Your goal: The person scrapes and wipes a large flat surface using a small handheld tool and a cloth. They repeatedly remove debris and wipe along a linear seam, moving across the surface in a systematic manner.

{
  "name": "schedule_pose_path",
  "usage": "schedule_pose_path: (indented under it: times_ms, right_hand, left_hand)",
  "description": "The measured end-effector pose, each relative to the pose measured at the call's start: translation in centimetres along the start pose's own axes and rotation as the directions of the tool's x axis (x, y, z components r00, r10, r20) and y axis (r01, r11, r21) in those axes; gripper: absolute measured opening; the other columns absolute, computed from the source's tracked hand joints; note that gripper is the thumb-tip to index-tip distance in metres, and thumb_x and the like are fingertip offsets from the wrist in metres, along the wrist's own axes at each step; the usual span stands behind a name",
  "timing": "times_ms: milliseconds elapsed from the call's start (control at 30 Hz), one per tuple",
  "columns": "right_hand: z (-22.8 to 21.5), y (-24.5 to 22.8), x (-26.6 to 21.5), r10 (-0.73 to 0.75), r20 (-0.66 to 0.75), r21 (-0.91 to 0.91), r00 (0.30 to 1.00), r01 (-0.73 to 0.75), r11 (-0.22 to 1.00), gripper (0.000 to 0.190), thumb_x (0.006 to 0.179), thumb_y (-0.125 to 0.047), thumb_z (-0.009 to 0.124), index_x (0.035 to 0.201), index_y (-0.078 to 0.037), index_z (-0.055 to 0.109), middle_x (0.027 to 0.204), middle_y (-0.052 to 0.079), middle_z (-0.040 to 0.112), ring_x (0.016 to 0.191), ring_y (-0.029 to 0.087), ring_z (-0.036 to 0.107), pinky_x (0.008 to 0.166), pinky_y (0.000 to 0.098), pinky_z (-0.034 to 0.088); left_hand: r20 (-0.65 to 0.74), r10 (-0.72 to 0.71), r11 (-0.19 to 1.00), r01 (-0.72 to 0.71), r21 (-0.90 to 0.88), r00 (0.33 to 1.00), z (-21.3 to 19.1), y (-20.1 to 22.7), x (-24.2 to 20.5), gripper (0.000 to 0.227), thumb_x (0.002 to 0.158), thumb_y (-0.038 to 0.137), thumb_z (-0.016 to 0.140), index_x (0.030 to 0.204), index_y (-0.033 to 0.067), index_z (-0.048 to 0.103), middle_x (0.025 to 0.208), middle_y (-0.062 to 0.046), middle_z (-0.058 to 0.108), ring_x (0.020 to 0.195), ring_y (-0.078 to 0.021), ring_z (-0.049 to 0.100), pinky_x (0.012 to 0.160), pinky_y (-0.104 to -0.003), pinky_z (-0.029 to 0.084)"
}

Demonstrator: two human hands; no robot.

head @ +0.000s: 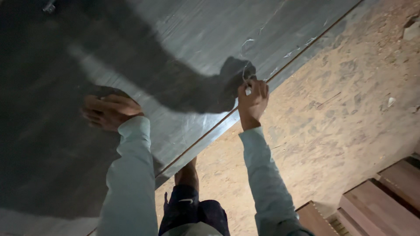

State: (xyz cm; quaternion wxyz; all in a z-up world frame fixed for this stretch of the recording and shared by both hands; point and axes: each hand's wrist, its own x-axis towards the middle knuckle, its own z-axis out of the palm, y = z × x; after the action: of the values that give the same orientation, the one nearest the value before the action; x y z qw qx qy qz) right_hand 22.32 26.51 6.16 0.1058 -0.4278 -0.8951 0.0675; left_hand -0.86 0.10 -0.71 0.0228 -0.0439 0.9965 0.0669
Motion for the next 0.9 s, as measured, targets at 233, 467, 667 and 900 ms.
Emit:
schedule_pose_path:
  times_ms: [233, 467, 667, 900]
  right_hand:
    - [0.5, -0.6, -0.2, 0.159, 0.146, 0.152, 0.976, -0.181, 0.972, 0.019, 0.078, -0.006, 0.076, 0.080, -0.003, 0.057, 0.086, 0.013, 0.061, 0.079, 0.031, 0.058, 0.072, 0.0461, 0.049]
    - [-1.5, 0.0, 0.2, 0.078, 0.111, 0.125, 0.991, -0.092, 0.988, 0.014, 0.088, -0.004, 0.068, 0.097, -0.004, 0.058, 0.099, 0.013, 0.063, 0.093, 0.032, 0.061, 0.083, 0.0481, 0.052]
    - [-3.5, 0.3, -0.1, -0.049, 0.150, 0.223, 0.987, 0.014, 0.975, 0.030, 0.091, -0.006, 0.073, 0.117, 0.003, 0.063, 0.109, 0.017, 0.064, 0.098, 0.036, 0.060, 0.084, 0.0463, 0.052]
    - [-2.4, 2.2, -1.4, 0.010, 0.173, 0.270, 0.985, -0.057, 0.961, 0.005, 0.095, 0.002, 0.069, 0.099, 0.001, 0.067, 0.095, 0.014, 0.065, 0.084, 0.032, 0.064, 0.077, 0.0418, 0.055]
  left_hand:
    - [0.102, -0.064, 0.995, 0.056, 0.082, 0.993, 1.1, -0.7, -0.3, 0.037, 0.104, 0.019, 0.042, 0.138, 0.0038, 0.045, 0.143, -0.030, 0.046, 0.141, -0.0517, 0.039, 0.113, -0.072, 0.027]
    - [0.093, -0.091, 0.993, 0.084, 0.080, 0.991, 1.4, -0.6, -0.3, 0.037, 0.106, 0.018, 0.044, 0.140, 0.0047, 0.045, 0.146, -0.027, 0.046, 0.144, -0.0482, 0.040, 0.119, -0.069, 0.027]
    - [-0.025, 0.002, 0.988, 0.001, 0.154, 1.000, 1.6, -0.4, -0.2, 0.047, 0.105, 0.019, 0.047, 0.144, -0.0056, 0.041, 0.145, -0.032, 0.043, 0.138, -0.0478, 0.039, 0.113, -0.066, 0.027]
    - [0.071, -0.042, 0.998, 0.039, 0.040, 0.997, 0.5, -0.1, -0.1, 0.026, 0.104, 0.014, 0.048, 0.128, 0.0061, 0.047, 0.128, -0.019, 0.051, 0.126, -0.0359, 0.051, 0.101, -0.057, 0.040]
